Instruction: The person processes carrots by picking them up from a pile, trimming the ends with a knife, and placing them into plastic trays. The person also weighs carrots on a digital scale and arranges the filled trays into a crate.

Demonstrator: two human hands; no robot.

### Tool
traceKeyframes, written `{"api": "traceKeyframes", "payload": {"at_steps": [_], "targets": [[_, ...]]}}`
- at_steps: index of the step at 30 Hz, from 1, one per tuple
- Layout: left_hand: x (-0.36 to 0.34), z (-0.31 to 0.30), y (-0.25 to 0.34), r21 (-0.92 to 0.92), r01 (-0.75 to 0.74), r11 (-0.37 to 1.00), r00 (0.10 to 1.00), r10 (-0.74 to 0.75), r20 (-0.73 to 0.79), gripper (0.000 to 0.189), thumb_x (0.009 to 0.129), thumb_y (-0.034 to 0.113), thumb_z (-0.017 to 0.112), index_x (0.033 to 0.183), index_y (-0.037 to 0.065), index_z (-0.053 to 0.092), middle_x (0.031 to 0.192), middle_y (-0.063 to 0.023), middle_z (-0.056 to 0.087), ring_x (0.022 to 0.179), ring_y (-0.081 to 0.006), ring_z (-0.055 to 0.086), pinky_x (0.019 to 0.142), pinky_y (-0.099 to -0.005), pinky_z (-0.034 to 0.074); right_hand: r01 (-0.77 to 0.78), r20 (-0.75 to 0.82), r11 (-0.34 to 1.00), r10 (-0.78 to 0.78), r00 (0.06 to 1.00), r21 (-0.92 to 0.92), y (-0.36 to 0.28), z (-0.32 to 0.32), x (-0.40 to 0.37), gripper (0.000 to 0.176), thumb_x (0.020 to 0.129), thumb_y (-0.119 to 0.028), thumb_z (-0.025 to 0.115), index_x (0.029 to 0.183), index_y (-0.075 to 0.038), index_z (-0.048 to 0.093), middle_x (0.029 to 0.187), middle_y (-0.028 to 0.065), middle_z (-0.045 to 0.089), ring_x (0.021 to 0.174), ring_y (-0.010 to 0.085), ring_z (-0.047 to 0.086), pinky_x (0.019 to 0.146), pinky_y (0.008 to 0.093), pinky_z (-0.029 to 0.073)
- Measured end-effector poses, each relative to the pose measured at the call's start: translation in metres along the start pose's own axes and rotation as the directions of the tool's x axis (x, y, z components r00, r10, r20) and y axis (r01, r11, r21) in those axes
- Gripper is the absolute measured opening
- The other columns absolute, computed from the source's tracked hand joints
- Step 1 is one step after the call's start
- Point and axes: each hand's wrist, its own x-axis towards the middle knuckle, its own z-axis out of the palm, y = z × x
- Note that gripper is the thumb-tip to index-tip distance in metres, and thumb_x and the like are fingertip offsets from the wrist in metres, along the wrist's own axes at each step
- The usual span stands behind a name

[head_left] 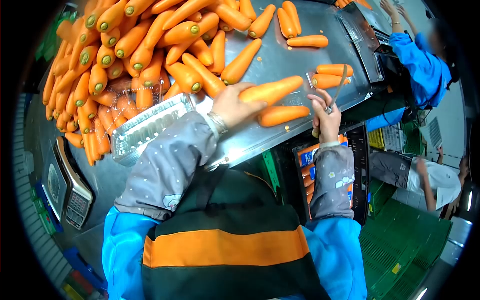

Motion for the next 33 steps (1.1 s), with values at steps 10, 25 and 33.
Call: {"api": "traceKeyframes", "payload": {"at_steps": [10,25,33], "targets": [[0.037,0.029,0.028,-0.816,0.432,0.385,0.901,-0.149,0.407,0.046,0.086,0.037,0.056,0.112,-0.001,0.056,0.097,-0.0090,0.062,0.082,-0.0192,0.060,0.075,-0.0279,0.047,0.552,0.292,0.725,-0.468,0.834,-0.413,-0.011,-0.001,0.026,0.053,0.061,0.002,0.072,0.112,0.002,0.056,0.109,0.0137,0.060,0.103,0.0260,0.058,0.084,0.0299,0.047],[-0.039,0.065,-0.029,0.450,0.044,0.892,0.999,-0.049,0.001,0.060,0.062,0.023,0.080,0.118,0.024,0.060,0.134,-0.0311,0.034,0.125,-0.0499,0.030,0.103,-0.0527,0.030,-0.393,0.469,0.624,0.049,0.882,0.675,0.069,-0.027,0.037,0.043,0.087,-0.006,0.057,0.126,-0.002,0.039,0.130,0.0233,0.046,0.054,0.0071,0.040,0.043,0.0192,0.040],[-0.044,0.066,-0.041,0.183,0.301,0.936,0.954,-0.291,-0.078,0.035,0.063,0.030,0.082,0.090,0.014,0.066,0.136,-0.0374,0.027,0.125,-0.0520,0.033,0.102,-0.0450,0.036,-0.378,0.313,0.579,0.213,0.925,0.722,0.060,-0.013,0.028,0.032,0.089,-0.028,0.059,0.111,-0.007,0.048,0.083,0.0057,0.053,0.049,0.0083,0.039,0.039,0.0196,0.034]]}}
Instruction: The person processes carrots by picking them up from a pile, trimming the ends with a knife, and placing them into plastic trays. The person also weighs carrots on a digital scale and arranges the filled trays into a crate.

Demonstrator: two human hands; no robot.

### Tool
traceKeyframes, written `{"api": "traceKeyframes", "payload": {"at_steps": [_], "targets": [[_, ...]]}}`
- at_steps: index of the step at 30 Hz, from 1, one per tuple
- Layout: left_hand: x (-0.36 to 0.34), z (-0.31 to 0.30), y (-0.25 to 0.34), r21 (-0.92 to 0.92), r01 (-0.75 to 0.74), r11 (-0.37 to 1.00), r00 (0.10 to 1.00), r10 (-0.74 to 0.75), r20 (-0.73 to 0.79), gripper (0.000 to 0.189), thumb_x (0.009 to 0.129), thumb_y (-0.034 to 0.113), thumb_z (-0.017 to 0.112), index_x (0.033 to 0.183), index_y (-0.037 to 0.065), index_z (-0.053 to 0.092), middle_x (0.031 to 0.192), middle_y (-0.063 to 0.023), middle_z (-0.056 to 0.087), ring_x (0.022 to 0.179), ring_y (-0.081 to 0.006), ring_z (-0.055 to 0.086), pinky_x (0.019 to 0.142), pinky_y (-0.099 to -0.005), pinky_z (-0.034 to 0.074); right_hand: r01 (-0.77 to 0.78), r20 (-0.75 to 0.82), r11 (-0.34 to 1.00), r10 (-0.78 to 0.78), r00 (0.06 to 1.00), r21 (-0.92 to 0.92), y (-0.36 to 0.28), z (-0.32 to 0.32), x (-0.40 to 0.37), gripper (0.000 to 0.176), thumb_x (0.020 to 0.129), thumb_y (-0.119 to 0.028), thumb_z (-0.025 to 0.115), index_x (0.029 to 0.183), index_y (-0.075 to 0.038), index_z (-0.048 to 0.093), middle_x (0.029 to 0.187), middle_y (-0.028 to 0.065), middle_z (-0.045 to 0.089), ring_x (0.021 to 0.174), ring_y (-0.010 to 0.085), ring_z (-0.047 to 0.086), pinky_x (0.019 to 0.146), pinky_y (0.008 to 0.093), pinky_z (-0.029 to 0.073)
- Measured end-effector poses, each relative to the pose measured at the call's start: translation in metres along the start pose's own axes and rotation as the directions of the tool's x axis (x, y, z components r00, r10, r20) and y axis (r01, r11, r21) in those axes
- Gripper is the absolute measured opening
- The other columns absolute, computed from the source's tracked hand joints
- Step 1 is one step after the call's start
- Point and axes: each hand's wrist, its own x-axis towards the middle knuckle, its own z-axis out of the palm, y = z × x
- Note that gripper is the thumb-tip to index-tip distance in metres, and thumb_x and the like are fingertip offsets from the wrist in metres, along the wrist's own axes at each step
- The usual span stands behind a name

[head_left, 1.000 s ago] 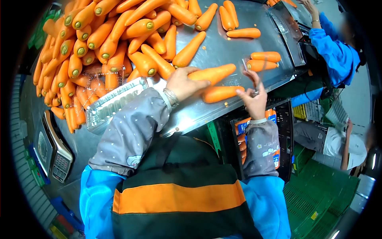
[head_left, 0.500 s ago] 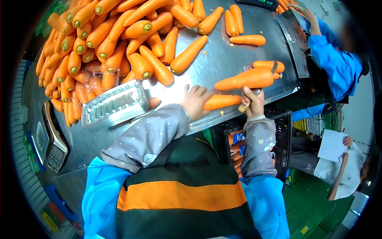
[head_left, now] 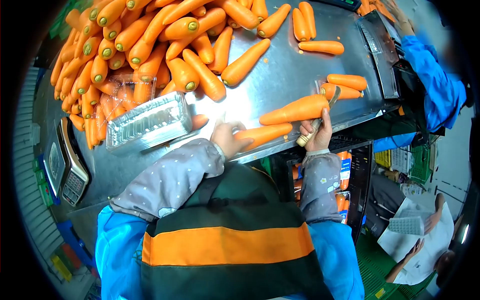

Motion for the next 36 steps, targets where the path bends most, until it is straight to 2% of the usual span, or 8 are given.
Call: {"api": "traceKeyframes", "payload": {"at_steps": [6,9,12,16,22,28,31,36], "targets": [[0.000,0.000,-0.017,-0.030,0.022,0.999,0.998,-0.024,-0.059,0.046,0.060,0.024,0.084,0.096,0.009,0.060,0.141,-0.0353,0.023,0.125,-0.0474,0.037,0.100,-0.0432,0.038,-0.250,-0.152,0.780,0.199,0.968,-0.574,-0.005,0.000,0.002,0.038,0.084,-0.018,0.063,0.118,-0.004,0.052,0.090,0.0066,0.057,0.044,0.0064,0.044,0.034,0.0211,0.035],[-0.008,-0.005,-0.015,-0.083,0.175,0.981,0.979,-0.182,-0.088,0.078,0.060,0.030,0.086,0.118,0.008,0.040,0.127,-0.0283,0.037,0.118,-0.0391,0.043,0.095,-0.0385,0.041,-0.049,-0.115,0.595,-0.074,0.991,-0.803,-0.008,0.008,0.004,0.039,0.078,-0.014,0.070,0.112,0.000,0.057,0.094,0.0096,0.062,0.054,0.0101,0.053,0.045,0.0245,0.044],[-0.009,0.003,-0.009,-0.043,0.330,0.943,0.938,-0.333,-0.099,0.092,0.061,0.036,0.085,0.126,0.008,0.027,0.113,-0.0223,0.042,0.109,-0.0327,0.046,0.094,-0.0369,0.041,0.330,0.318,0.005,-0.261,0.912,-0.944,0.009,-0.005,0.022,0.039,0.073,-0.016,0.075,0.105,0.000,0.061,0.094,0.0113,0.063,0.072,0.0177,0.060,0.067,0.0303,0.050],[-0.005,0.008,-0.014,-0.080,0.390,0.917,0.916,-0.396,-0.071,0.094,0.065,0.030,0.084,0.131,0.008,0.022,0.116,-0.0239,0.044,0.106,-0.0320,0.050,0.092,-0.0375,0.044,0.084,0.057,0.181,-0.151,0.987,-0.980,0.009,0.003,0.010,0.038,0.069,-0.017,0.079,0.099,-0.002,0.062,0.095,0.0133,0.064,0.088,0.0228,0.062,0.083,0.0330,0.046],[0.002,-0.001,-0.025,-0.241,0.429,0.871,0.900,-0.435,0.028,0.088,0.067,0.021,0.083,0.132,0.008,0.025,0.110,-0.0240,0.050,0.095,-0.0274,0.055,0.080,-0.0343,0.050,-0.156,-0.129,0.514,0.088,0.988,-0.843,0.007,0.008,0.008,0.037,0.069,-0.004,0.077,0.097,-0.006,0.054,0.090,0.0084,0.059,0.042,0.0067,0.045,0.032,0.0233,0.032],[0.025,0.007,0.041,-0.403,0.324,0.856,0.946,-0.298,0.125,0.080,0.070,0.010,0.076,0.134,0.007,0.028,0.127,-0.0281,0.045,0.116,-0.0337,0.050,0.091,-0.0375,0.047,-0.065,-0.203,0.539,-0.202,0.958,-0.840,-0.029,-0.023,0.018,0.039,0.072,-0.008,0.075,0.108,-0.006,0.059,0.088,0.0080,0.062,0.044,0.0068,0.047,0.033,0.0240,0.036],[0.065,0.050,0.046,-0.488,0.278,0.827,0.959,-0.208,0.194,0.079,0.071,0.001,0.073,0.135,0.008,0.027,0.128,-0.0250,0.041,0.106,-0.0312,0.053,0.087,-0.0360,0.051,0.088,0.141,-0.123,-0.536,0.833,-0.988,-0.052,-0.039,0.016,0.051,0.067,-0.013,0.078,0.113,-0.004,0.058,0.100,0.0174,0.063,0.081,0.0309,0.064,0.072,0.0356,0.051],[0.103,0.090,0.083,-0.789,0.437,0.431,0.900,-0.214,0.381,0.085,0.070,-0.016,0.055,0.142,0.009,0.017,0.136,-0.0250,0.032,0.118,-0.0332,0.046,0.094,-0.0371,0.046,0.197,0.350,-0.327,-0.518,0.780,-0.924,-0.041,-0.045,0.000,0.077,0.057,-0.017,0.085,0.125,-0.006,0.052,0.130,0.0208,0.047,0.116,0.0366,0.050,0.093,0.0390,0.044]]}}
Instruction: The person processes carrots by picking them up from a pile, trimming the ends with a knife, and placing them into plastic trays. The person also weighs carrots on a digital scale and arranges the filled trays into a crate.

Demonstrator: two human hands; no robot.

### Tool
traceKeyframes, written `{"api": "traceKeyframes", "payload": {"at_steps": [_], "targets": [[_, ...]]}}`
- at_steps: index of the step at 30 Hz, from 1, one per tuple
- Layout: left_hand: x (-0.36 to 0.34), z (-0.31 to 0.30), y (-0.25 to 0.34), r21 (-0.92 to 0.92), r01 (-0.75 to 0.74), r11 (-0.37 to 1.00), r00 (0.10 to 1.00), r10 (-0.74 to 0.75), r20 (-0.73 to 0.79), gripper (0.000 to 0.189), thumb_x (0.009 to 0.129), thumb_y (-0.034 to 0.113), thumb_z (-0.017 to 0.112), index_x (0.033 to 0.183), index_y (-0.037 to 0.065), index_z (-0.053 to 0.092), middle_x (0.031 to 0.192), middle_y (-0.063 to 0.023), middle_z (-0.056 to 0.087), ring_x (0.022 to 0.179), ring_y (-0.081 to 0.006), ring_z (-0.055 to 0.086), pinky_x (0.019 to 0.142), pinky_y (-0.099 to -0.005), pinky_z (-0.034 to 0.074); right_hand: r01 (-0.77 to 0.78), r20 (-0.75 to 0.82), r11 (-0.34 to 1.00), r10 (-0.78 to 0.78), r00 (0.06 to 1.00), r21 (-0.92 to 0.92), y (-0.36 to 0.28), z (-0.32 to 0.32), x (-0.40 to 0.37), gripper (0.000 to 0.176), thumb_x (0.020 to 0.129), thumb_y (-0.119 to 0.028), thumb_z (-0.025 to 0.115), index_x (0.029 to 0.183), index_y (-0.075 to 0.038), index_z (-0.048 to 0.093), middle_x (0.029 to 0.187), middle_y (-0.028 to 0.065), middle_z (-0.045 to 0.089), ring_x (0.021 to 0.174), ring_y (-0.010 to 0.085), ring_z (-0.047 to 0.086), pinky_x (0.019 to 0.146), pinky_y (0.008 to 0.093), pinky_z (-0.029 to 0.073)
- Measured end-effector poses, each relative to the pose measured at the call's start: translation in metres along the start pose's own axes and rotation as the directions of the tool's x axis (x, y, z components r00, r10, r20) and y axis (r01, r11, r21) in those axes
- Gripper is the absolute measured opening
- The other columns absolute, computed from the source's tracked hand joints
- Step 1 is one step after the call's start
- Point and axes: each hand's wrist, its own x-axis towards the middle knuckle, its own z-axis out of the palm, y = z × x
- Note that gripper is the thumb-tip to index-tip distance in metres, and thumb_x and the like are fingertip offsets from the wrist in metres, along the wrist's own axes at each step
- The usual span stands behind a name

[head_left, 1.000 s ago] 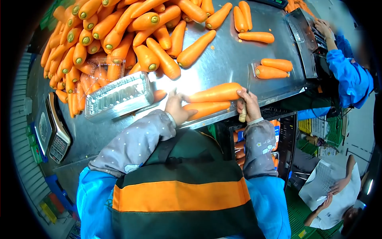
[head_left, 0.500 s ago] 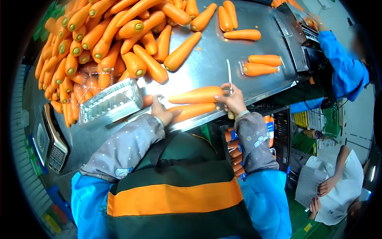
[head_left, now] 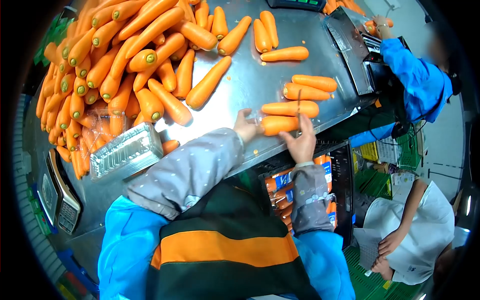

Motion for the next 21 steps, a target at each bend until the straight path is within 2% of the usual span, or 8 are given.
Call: {"api": "traceKeyframes", "payload": {"at_steps": [4,6,8,11,13,16,20,21], "targets": [[0.039,0.027,0.005,-0.107,-0.022,0.994,0.940,0.057,0.336,0.094,0.066,-0.018,0.053,0.145,0.008,0.010,0.144,-0.0184,0.028,0.120,-0.0307,0.046,0.091,-0.0352,0.045,-0.229,0.038,0.964,0.236,0.971,-0.139,-0.003,0.007,0.021,0.077,0.054,-0.018,0.086,0.124,-0.013,0.053,0.135,0.0179,0.043,0.115,0.0350,0.050,0.090,0.0389,0.046],[0.055,0.035,0.000,0.190,-0.173,0.966,0.921,0.090,0.380,0.085,0.067,-0.012,0.059,0.142,0.006,0.023,0.140,-0.0172,0.037,0.119,-0.0297,0.047,0.094,-0.0361,0.043,-0.174,-0.024,0.962,0.173,0.985,-0.210,0.027,0.010,0.040,0.077,0.053,-0.018,0.086,0.124,-0.012,0.053,0.133,0.0192,0.045,0.115,0.0358,0.050,0.091,0.0399,0.045],[0.025,0.034,0.008,0.590,-0.350,0.727,0.918,0.139,0.372,0.071,0.069,-0.002,0.066,0.135,0.004,0.039,0.130,-0.0157,0.048,0.114,-0.0270,0.052,0.095,-0.0357,0.043,-0.171,-0.025,0.962,0.169,0.985,-0.214,0.034,0.002,0.056,0.073,0.055,-0.014,0.084,0.122,-0.007,0.054,0.129,0.0213,0.048,0.114,0.0376,0.050,0.094,0.0405,0.043],[-0.018,0.004,0.012,0.688,-0.451,0.569,0.889,0.215,0.404,0.044,0.071,0.003,0.067,0.115,0.006,0.058,0.105,-0.0106,0.063,0.099,-0.0198,0.060,0.087,-0.0325,0.049,-0.173,-0.090,0.966,0.158,0.983,-0.194,0.030,-0.007,0.066,0.062,0.061,-0.003,0.079,0.118,0.000,0.055,0.126,0.0241,0.050,0.115,0.0374,0.050,0.097,0.0400,0.041],[-0.033,-0.024,0.007,0.548,-0.420,0.723,0.891,0.215,0.399,0.026,0.076,-0.006,0.060,0.101,0.003,0.063,0.089,-0.0059,0.065,0.084,-0.0137,0.061,0.080,-0.0275,0.051,-0.026,-0.067,0.999,0.025,0.997,-0.022,0.007,0.000,0.064,0.049,0.067,-0.004,0.075,0.112,0.002,0.058,0.110,0.0205,0.060,0.105,0.0350,0.056,0.093,0.0392,0.043],[-0.038,-0.056,0.000,0.454,-0.260,0.852,0.948,0.136,0.287,0.026,0.076,-0.010,0.055,0.100,-0.002,0.061,0.091,-0.0080,0.064,0.085,-0.0139,0.061,0.080,-0.0265,0.051,-0.049,0.028,0.958,0.043,0.999,0.282,-0.031,0.022,0.051,0.034,0.076,-0.006,0.068,0.109,-0.005,0.061,0.073,0.0085,0.064,0.061,0.0181,0.059,0.058,0.0311,0.046],[-0.039,-0.078,0.021,0.231,-0.174,0.957,0.981,0.147,0.130,0.036,0.075,-0.012,0.052,0.110,-0.002,0.054,0.095,-0.0097,0.062,0.084,-0.0154,0.062,0.076,-0.0271,0.052,-0.201,0.219,0.785,0.086,0.972,0.586,-0.075,0.021,0.014,0.022,0.082,-0.002,0.063,0.104,0.001,0.061,0.075,0.0028,0.063,0.067,0.0036,0.054,0.057,0.0187,0.040],[-0.039,-0.079,0.022,0.354,-0.265,0.897,0.962,0.269,0.041,0.037,0.071,-0.006,0.057,0.108,0.001,0.057,0.095,-0.0077,0.061,0.082,-0.0140,0.060,0.072,-0.0258,0.049,-0.217,0.222,0.751,0.095,0.970,0.624,-0.076,0.020,0.002,0.020,0.083,-0.002,0.062,0.103,0.000,0.061,0.074,0.0026,0.063,0.066,0.0038,0.054,0.057,0.0188,0.041]]}}
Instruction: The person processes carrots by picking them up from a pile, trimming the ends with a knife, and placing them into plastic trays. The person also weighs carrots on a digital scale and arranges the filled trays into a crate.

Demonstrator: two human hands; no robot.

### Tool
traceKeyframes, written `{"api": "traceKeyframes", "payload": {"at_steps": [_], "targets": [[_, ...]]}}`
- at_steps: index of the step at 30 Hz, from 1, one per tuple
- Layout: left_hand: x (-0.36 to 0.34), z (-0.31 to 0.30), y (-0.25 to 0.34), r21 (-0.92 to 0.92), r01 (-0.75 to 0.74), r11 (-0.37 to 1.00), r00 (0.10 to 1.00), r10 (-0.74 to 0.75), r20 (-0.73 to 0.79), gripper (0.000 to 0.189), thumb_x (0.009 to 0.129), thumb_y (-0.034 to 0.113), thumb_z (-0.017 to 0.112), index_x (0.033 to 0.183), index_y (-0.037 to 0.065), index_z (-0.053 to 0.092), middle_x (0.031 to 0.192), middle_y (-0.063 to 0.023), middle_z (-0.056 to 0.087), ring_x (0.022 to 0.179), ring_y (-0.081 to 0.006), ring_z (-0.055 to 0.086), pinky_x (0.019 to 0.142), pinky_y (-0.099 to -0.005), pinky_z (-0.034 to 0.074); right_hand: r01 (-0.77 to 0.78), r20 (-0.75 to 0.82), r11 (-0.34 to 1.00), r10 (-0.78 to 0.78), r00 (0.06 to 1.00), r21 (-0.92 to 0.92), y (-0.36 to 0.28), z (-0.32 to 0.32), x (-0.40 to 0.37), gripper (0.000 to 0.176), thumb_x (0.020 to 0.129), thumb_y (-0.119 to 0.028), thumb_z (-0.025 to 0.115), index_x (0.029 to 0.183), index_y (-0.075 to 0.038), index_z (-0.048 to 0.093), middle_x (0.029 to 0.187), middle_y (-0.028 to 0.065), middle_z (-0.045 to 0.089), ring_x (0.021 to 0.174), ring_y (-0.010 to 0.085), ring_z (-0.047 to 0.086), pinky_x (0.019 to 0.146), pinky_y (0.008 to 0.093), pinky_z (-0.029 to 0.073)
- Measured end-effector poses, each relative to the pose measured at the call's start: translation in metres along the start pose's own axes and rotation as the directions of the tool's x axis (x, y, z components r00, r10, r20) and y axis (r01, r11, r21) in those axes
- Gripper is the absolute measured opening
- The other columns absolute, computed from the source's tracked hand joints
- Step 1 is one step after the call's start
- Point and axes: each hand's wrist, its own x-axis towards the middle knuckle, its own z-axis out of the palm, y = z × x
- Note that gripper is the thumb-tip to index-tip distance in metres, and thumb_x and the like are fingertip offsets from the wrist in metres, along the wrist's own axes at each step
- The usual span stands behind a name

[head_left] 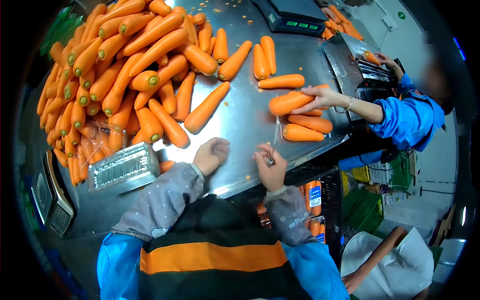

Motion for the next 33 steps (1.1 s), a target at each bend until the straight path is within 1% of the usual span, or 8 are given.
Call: {"api": "traceKeyframes", "payload": {"at_steps": [6,16,19,20,23,25,30,33], "targets": [[0.018,0.015,0.024,0.578,-0.345,0.740,0.900,0.436,-0.020,0.080,0.061,0.018,0.076,0.131,0.007,0.037,0.121,-0.0197,0.048,0.111,-0.0363,0.048,0.096,-0.0403,0.040,-0.120,-0.025,0.986,0.123,0.992,0.119,0.008,-0.008,-0.036,0.017,0.085,0.001,0.058,0.102,0.001,0.060,0.074,0.0026,0.063,0.066,0.0035,0.054,0.059,0.0171,0.040],[0.060,0.061,0.026,0.793,-0.216,0.570,0.950,0.311,0.035,0.084,0.066,0.037,0.078,0.132,0.002,0.040,0.117,-0.0209,0.053,0.110,-0.0345,0.052,0.093,-0.0384,0.043,-0.244,-0.101,0.926,0.283,0.954,0.287,0.016,-0.024,-0.060,0.016,0.085,0.002,0.057,0.101,0.000,0.058,0.074,0.0033,0.062,0.066,0.0052,0.055,0.060,0.0177,0.041],[0.079,0.050,0.034,0.696,-0.217,0.685,0.976,0.164,0.144,0.073,0.068,0.039,0.076,0.123,-0.001,0.049,0.099,-0.0195,0.062,0.097,-0.0342,0.059,0.089,-0.0383,0.046,-0.246,-0.100,0.918,0.289,0.952,0.312,0.011,-0.018,-0.060,0.017,0.085,0.002,0.058,0.102,0.001,0.057,0.074,0.0037,0.061,0.067,0.0061,0.056,0.061,0.0182,0.042],[0.081,0.045,0.028,0.671,-0.277,0.688,0.959,0.238,0.152,0.063,0.072,0.040,0.073,0.113,-0.003,0.055,0.083,-0.0186,0.065,0.078,-0.0275,0.065,0.072,-0.0343,0.053,-0.214,-0.107,0.928,0.256,0.961,0.305,0.012,-0.018,-0.059,0.018,0.085,0.002,0.058,0.102,0.001,0.056,0.077,0.0047,0.062,0.067,0.0068,0.056,0.063,0.0193,0.044],[0.050,0.025,0.021,0.028,0.420,0.907,0.866,-0.410,0.285,0.060,0.077,0.044,0.068,0.111,-0.004,0.054,0.080,-0.0193,0.065,0.065,-0.0185,0.065,0.056,-0.0258,0.053,-0.116,-0.209,0.934,0.195,0.958,0.337,0.012,-0.021,-0.055,0.019,0.085,0.001,0.058,0.103,0.001,0.056,0.081,0.0061,0.062,0.062,0.0057,0.054,0.057,0.0179,0.043],[0.013,0.003,0.007,-0.209,0.445,0.871,0.839,-0.325,0.436,0.057,0.084,0.045,0.060,0.110,-0.005,0.052,0.078,-0.0193,0.064,0.053,-0.0123,0.061,0.045,-0.0201,0.049,-0.195,-0.161,0.922,0.260,0.952,0.336,-0.007,-0.024,-0.047,0.031,0.085,0.000,0.056,0.116,-0.001,0.050,0.096,0.0109,0.062,0.049,0.0030,0.045,0.040,0.0166,0.036],[-0.064,-0.042,0.011,-0.494,0.552,0.672,0.753,-0.148,0.641,0.055,0.090,0.046,0.046,0.109,-0.006,0.051,0.078,-0.0178,0.063,0.046,-0.0129,0.058,0.040,-0.0200,0.046,-0.248,0.223,0.731,0.133,0.966,0.636,-0.032,-0.001,-0.016,0.060,0.091,-0.023,0.056,0.139,-0.010,0.024,0.130,0.0208,0.044,0.049,0.0055,0.041,0.039,0.0165,0.035],[-0.091,-0.071,-0.012,-0.641,0.504,0.578,0.762,0.052,0.645,0.056,0.089,0.045,0.046,0.117,-0.003,0.048,0.087,-0.0199,0.062,0.055,-0.0171,0.061,0.041,-0.0199,0.047,-0.342,0.426,0.709,0.065,0.902,0.617,-0.043,0.031,-0.001,0.061,0.093,-0.025,0.052,0.144,-0.014,0.019,0.125,0.0155,0.049,0.049,0.0056,0.039,0.039,0.0157,0.034]]}}
